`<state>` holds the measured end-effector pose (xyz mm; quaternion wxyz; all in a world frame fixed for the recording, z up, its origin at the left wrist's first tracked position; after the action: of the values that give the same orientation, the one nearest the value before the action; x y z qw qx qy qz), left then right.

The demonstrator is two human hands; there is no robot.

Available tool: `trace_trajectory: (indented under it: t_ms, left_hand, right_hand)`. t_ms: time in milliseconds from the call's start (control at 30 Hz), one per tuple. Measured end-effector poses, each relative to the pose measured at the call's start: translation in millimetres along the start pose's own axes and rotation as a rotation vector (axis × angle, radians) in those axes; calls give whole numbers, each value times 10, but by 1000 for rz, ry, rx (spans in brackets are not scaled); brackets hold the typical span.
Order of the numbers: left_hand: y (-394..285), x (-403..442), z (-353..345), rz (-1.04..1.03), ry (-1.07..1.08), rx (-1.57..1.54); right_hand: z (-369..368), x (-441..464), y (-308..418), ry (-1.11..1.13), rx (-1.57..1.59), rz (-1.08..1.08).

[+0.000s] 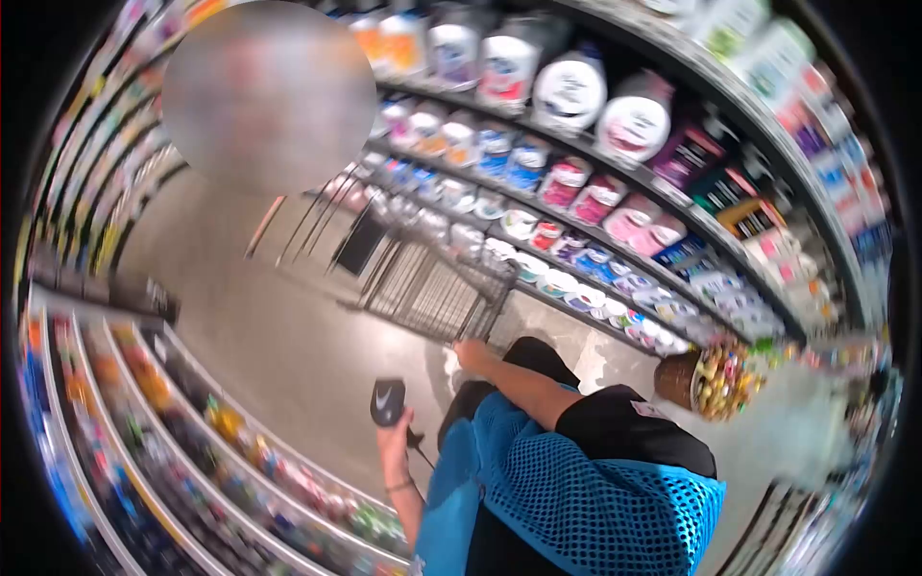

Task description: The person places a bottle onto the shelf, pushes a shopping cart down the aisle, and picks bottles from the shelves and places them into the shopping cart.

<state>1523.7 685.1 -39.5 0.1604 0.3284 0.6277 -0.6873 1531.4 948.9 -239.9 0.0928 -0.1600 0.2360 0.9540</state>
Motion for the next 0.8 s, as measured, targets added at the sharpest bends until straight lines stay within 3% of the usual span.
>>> trace_trajectory:
  t_ms: [267,433,500,533,567,633,700,800]
  left_hand:
    - [242,79,-213,73,124,71]
    - [5,135,-779,68,302,291]
    - [-168,142,-999,28,347,357]
    - [-216,182,-1090,16,345,357]
    - [-258,223,-1174,-2,353,322]
    - [-348,256,-1371,-32,356,297]
    - [-368,248,-1560,-3,272,184]
    - [-351,137,-2014,8,293,143]
  right_hand:
    - [463,-285,39,-20,39,35]
    - [179,-495,-115,97,170,33]
    - [362,-669,-150,-316,373,176]
    - [-23,-438,-310,-293,422,290]
    - [244,-533,-337,-300,419,301]
    - [799,-840,-606,-64,633,17]
    - [788,-721,-1048,-286,609,-20]
    - [917,-1007,-1688,-389,747,-206]
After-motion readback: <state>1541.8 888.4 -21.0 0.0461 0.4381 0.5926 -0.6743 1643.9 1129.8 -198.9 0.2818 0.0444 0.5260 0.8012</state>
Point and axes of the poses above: each hand's wrist, its own x-axis towards the middle knuckle, its own z-axis out of the back of the hand, y = z × x, the point moved 9 cm from there along x, towards the middle knuckle, and after that the axes turned 6 degrees about z, right-handed, at the moved point
